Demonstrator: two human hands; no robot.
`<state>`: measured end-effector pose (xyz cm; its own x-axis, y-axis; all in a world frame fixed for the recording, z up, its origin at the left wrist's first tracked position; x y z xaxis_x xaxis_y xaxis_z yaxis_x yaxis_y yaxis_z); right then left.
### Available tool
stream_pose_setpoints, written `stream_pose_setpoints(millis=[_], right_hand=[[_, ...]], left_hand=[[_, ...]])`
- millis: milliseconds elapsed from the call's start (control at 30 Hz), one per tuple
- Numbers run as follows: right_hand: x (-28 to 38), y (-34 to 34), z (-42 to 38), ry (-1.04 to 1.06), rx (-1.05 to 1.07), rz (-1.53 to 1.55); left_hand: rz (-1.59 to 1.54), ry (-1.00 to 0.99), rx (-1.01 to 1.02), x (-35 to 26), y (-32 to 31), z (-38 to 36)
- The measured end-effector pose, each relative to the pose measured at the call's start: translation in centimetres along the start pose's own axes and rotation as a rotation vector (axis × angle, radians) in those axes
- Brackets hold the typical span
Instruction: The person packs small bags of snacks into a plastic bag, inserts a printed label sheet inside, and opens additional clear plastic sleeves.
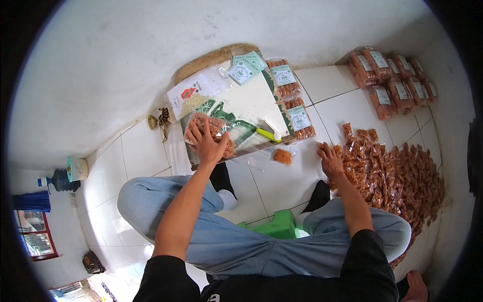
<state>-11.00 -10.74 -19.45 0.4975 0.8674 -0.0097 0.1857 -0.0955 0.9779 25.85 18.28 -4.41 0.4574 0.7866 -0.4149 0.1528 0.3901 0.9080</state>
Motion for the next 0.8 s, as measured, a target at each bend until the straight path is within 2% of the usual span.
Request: stream_pose_setpoints(millis=[167,400,500,567,800], right_hand=[[1.8,0.7,0.2,0.022,-0.151,-0.133],[0.8,0.2,0.8,-0.023,-0.115,-0.082],[0.2,2.0,0.2,-0.050,-0.104,0.043],[-0.6,3.3,-0.3,-0.198,-0.114,0.238],[-1.9,1.1,0.4,-0.225,-0.087,0.271]], left_hand=[[0.014,0.025,0.015,-0.1,0.0,0.0],[0.002,0.025,0.010,0.1,-0.2,0.0],[-0.002,0.049,0.031,0.1,-0.1,0.0],[-0.001,0.031,0.018,0.2,-0.1,0.0],[0.015,0.011,-0.009,0.3,-0.3,0.0]])
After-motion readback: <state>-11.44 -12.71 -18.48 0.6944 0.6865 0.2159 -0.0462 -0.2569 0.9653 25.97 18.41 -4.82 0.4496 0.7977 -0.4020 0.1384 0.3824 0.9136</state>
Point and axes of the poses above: each hand's wrist, its own z-axis towards the middle knuckle, its own y-axis out of the back of the hand, x = y × z, the point moved 8 cm from there along z, towards the middle knuckle, and after that the axes turned 5 degrees about -z, right-handed, at the moved point
